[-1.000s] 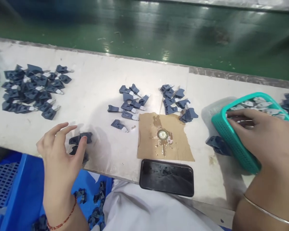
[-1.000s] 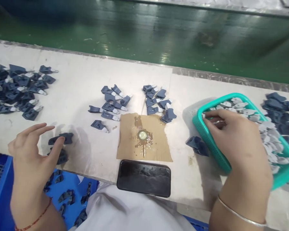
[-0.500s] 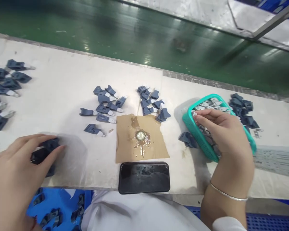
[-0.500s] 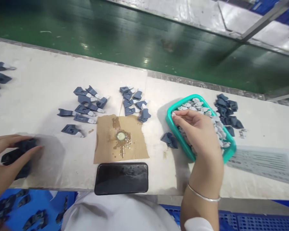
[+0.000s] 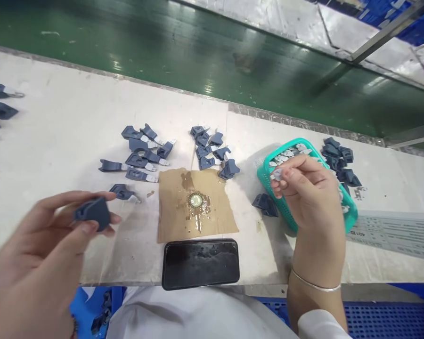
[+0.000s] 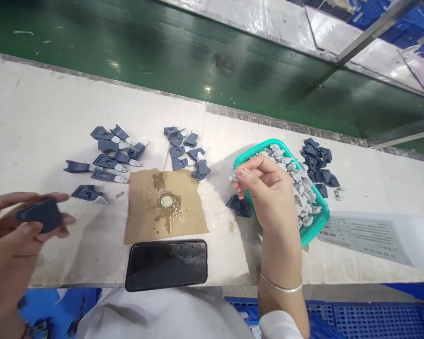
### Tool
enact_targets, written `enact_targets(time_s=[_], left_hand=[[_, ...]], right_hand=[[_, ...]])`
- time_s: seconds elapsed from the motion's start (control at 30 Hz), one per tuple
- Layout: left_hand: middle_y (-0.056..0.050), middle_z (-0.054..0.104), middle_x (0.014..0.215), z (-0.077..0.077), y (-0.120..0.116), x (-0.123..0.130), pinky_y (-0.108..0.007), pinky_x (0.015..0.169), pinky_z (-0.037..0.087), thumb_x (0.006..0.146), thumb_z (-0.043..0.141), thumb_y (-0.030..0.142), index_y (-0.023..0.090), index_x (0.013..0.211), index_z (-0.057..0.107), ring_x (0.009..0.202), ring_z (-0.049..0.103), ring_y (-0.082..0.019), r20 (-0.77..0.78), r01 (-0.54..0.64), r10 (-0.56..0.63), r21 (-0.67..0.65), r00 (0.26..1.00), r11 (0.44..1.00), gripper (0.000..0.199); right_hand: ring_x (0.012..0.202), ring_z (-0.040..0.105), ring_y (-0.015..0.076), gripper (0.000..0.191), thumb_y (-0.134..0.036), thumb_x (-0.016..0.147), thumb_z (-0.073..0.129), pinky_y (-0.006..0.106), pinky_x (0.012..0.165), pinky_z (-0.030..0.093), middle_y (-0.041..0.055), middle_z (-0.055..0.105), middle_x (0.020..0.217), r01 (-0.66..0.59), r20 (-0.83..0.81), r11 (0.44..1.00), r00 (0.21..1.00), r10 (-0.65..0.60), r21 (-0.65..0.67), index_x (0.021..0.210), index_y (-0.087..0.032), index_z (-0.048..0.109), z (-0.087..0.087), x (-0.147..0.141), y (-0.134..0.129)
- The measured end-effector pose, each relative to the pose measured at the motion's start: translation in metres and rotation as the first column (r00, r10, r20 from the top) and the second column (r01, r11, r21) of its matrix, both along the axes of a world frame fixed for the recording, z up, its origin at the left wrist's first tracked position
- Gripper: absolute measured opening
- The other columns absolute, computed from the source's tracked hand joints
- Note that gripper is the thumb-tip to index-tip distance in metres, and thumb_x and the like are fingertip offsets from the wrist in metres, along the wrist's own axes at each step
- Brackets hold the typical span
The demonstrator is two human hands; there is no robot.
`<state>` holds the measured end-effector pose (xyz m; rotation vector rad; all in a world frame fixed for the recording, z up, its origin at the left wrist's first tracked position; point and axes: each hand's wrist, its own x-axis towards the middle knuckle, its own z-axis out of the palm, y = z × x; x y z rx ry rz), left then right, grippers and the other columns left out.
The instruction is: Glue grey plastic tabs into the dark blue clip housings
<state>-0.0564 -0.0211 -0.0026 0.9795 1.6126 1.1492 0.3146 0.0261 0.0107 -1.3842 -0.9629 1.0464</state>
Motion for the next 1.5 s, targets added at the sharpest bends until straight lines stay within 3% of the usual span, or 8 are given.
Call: enact_targets(time_s=[0.13, 0.27, 0.47, 0.73, 0.87, 1.17, 1.37, 1.5], left_hand=[[-0.005, 0.078, 0.113, 0.006, -0.006, 0.059, -0.026, 0.044, 0.05, 0.087, 0.075, 0.027, 0.029, 0.103, 0.079, 0.062, 0.066, -0.015, 0.306, 0.074, -0.03, -0.131, 0.951, 0.989, 0.017], [-0.007, 0.08, 0.111, -0.009, -0.009, 0.079, -0.023, 0.054, 0.056, 0.092, 0.073, 0.023, 0.028, 0.107, 0.078, 0.07, 0.07, -0.015, 0.387, 0.178, -0.115, -0.131, 0.915, 0.975, 0.017], [-0.006, 0.081, 0.102, -0.031, -0.01, 0.085, -0.026, 0.07, 0.064, 0.095, 0.073, 0.029, 0.027, 0.115, 0.072, 0.083, 0.076, -0.018, 0.24, 0.293, -0.294, 0.04, 0.925, 0.955, 0.02], [-0.006, 0.082, 0.121, -0.036, -0.017, 0.097, -0.03, 0.101, 0.063, 0.102, 0.067, 0.033, 0.025, 0.117, 0.073, 0.112, 0.078, -0.019, 0.119, 0.333, -0.337, 0.054, 0.934, 0.941, 0.018], [-0.006, 0.082, 0.121, -0.043, -0.02, 0.096, -0.03, 0.097, 0.064, 0.101, 0.068, 0.032, 0.025, 0.119, 0.076, 0.11, 0.078, -0.021, 0.056, 0.317, -0.321, 0.066, 0.945, 0.946, 0.021], [-0.005, 0.081, 0.115, -0.04, -0.018, 0.093, -0.032, 0.095, 0.063, 0.096, 0.073, 0.023, 0.027, 0.115, 0.078, 0.109, 0.076, -0.022, 0.014, 0.29, -0.295, 0.15, 0.955, 0.945, 0.02], [0.0, 0.07, 0.109, -0.04, -0.016, 0.089, -0.028, 0.093, 0.057, 0.089, 0.079, 0.014, 0.033, 0.114, 0.08, 0.102, 0.068, -0.016, -0.192, 0.263, -0.214, 0.286, 0.958, 0.921, 0.032], [0.001, 0.074, 0.108, -0.036, -0.017, 0.091, -0.022, 0.079, 0.057, 0.09, 0.078, 0.012, 0.03, 0.11, 0.078, 0.094, 0.07, -0.013, -0.08, 0.237, -0.225, 0.231, 0.971, 0.943, 0.027]], right_hand=[[0.05, 0.055, 0.0097, 0.027, -0.039, 0.08, 0.089, 0.02, 0.042, 0.042, -0.0034, 0.066, 0.061, -0.168, -0.01, 0.985, 0.986, 0.168, -0.029, 0.074, -0.023, 0.069, -0.009, -0.013, -0.004], [0.046, 0.047, 0.0087, 0.026, -0.036, 0.087, 0.083, 0.022, 0.043, 0.036, -0.0054, 0.06, 0.055, -0.261, 0.05, 0.963, 0.963, 0.265, -0.072, 0.072, -0.023, 0.065, -0.019, -0.03, -0.007], [0.055, 0.049, 0.0104, 0.03, -0.032, 0.094, 0.074, 0.024, 0.052, 0.038, -0.0038, 0.058, 0.061, -0.411, 0.387, 0.911, 0.833, 0.395, -0.044, 0.07, -0.021, 0.06, -0.031, -0.06, -0.012], [0.057, 0.042, 0.0098, 0.035, -0.019, 0.102, 0.062, 0.024, 0.055, 0.034, -0.0058, 0.043, 0.064, -0.659, 0.707, 0.739, 0.59, 0.39, 0.143, 0.071, -0.022, 0.045, -0.047, -0.076, -0.01], [0.056, 0.041, 0.0112, 0.037, -0.018, 0.103, 0.059, 0.025, 0.055, 0.034, -0.0053, 0.042, 0.064, -0.689, 0.753, 0.717, 0.525, 0.397, 0.103, 0.071, -0.024, 0.041, -0.049, -0.076, -0.011], [0.056, 0.043, 0.0115, 0.034, -0.018, 0.103, 0.058, 0.025, 0.055, 0.036, -0.0045, 0.044, 0.064, -0.672, 0.767, 0.734, 0.52, 0.375, 0.098, 0.072, -0.024, 0.044, -0.045, -0.078, -0.012], [0.058, 0.047, 0.0119, 0.031, -0.019, 0.103, 0.059, 0.025, 0.058, 0.039, -0.0036, 0.049, 0.064, -0.613, 0.73, 0.781, 0.589, 0.346, 0.124, 0.074, -0.023, 0.048, -0.045, -0.079, -0.013], [0.057, 0.044, 0.0112, 0.033, -0.016, 0.103, 0.059, 0.025, 0.057, 0.037, -0.0044, 0.046, 0.064, -0.64, 0.763, 0.761, 0.545, 0.349, 0.109, 0.073, -0.023, 0.045, -0.045, -0.079, -0.012]])
